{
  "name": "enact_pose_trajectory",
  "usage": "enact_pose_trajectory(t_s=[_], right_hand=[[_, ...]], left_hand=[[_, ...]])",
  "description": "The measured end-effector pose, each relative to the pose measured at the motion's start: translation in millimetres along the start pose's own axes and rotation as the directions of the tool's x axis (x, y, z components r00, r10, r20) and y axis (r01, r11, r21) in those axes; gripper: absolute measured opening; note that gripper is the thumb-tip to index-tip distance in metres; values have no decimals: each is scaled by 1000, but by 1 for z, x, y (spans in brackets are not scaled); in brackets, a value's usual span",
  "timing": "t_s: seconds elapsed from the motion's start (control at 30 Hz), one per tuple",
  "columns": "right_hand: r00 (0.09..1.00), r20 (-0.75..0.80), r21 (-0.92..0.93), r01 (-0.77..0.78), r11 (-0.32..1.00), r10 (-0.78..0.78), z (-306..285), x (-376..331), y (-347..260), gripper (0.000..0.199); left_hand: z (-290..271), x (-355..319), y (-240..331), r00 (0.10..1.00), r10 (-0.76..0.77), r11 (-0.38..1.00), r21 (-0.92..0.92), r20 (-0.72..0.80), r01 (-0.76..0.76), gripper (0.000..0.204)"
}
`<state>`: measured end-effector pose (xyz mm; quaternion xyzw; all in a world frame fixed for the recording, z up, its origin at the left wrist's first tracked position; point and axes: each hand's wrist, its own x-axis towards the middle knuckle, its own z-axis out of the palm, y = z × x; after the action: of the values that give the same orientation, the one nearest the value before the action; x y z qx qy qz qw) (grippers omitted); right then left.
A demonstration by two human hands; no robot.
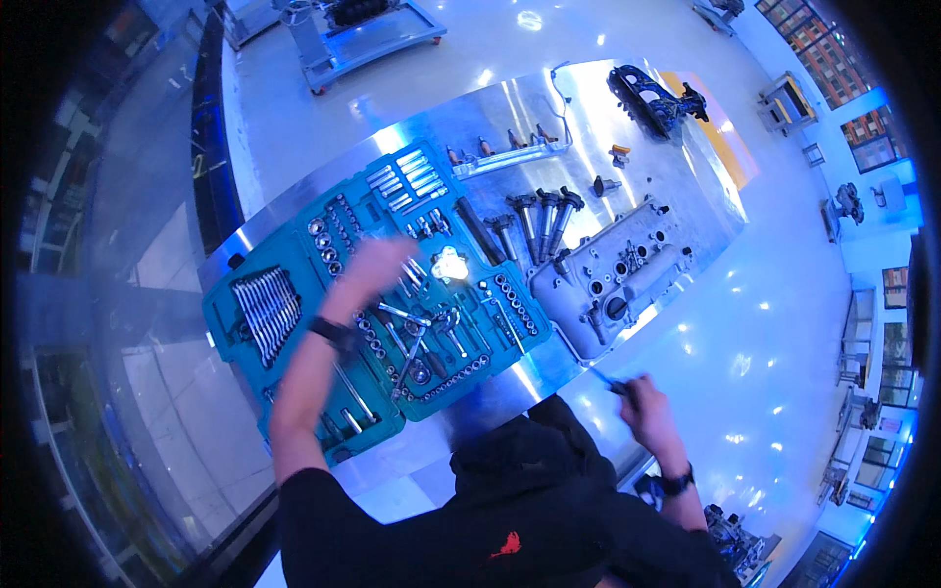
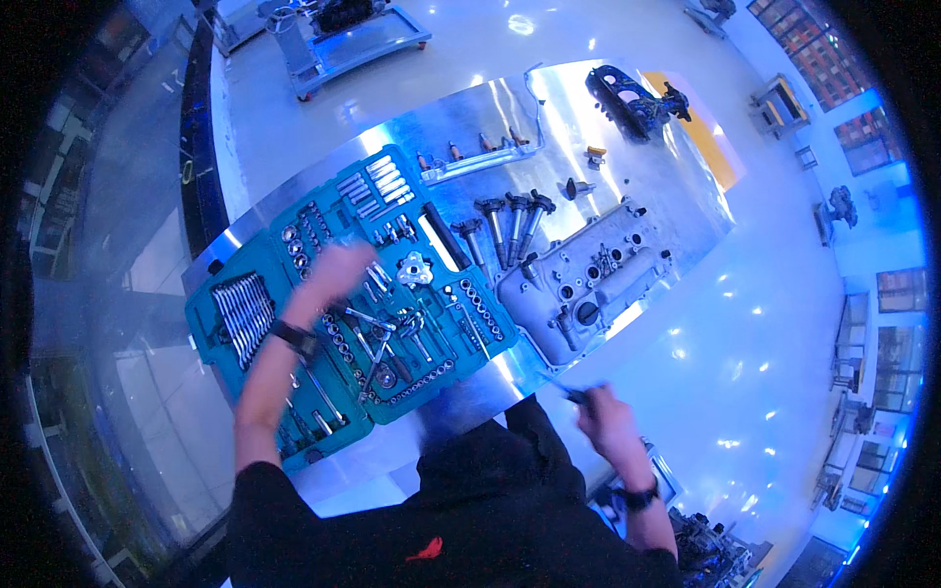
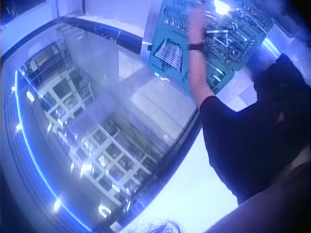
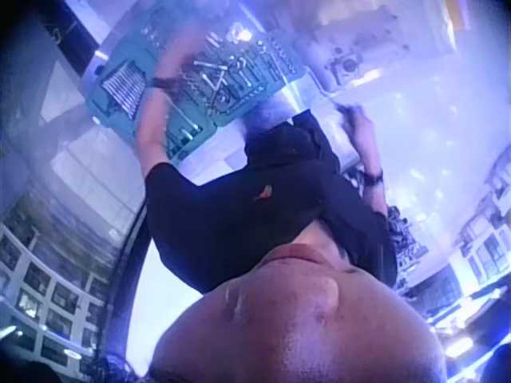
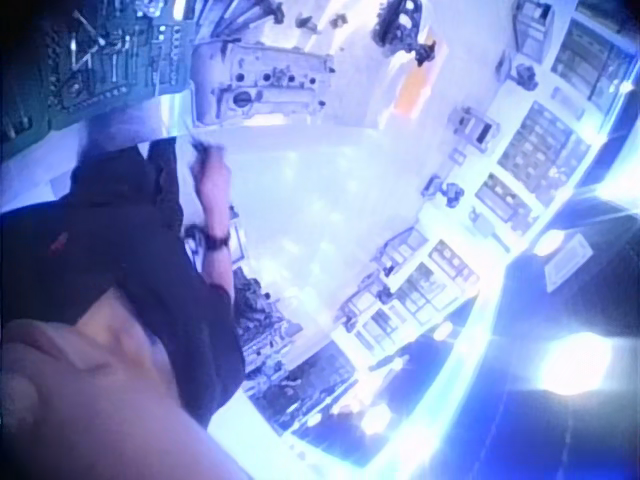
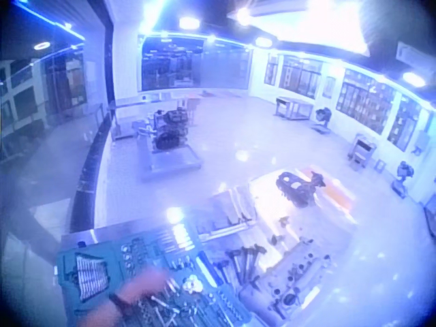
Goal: The recorder is shown assembling components of a car engine, specifically attaching an intake manifold and tightening bolts.
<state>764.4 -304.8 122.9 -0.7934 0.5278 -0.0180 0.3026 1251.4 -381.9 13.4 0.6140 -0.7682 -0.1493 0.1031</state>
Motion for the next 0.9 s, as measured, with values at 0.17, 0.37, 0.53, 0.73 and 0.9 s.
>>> enact_pose_trajectory(t_s=[0.17, 0.37, 0.53, 0.73, 0.9], right_hand=[[928, -179, 49, -323, 945, 326, -13, -90, 53, 13], [920, -169, 225, -314, 922, 354, 42, -86, 12, 12], [892, -89, 322, -395, 861, 442, 89, -123, -9, 13], [764, -112, 464, -525, 714, 635, 105, -128, -24, 13], [795, -201, 384, -473, 793, 572, 122, -116, -25, 14]], left_hand=[[-5, 39, -139, 782, -609, 371, -919, -134, 131, 20], [30, 103, -121, 845, -382, 731, -682, -373, 29, 20], [77, 97, -120, 749, -473, 764, -640, -465, 85, 19], [70, 98, -98, 802, -229, 971, -193, -552, 145, 16], [40, 130, -134, 930, -90, 990, 67, -357, 121, 22]])
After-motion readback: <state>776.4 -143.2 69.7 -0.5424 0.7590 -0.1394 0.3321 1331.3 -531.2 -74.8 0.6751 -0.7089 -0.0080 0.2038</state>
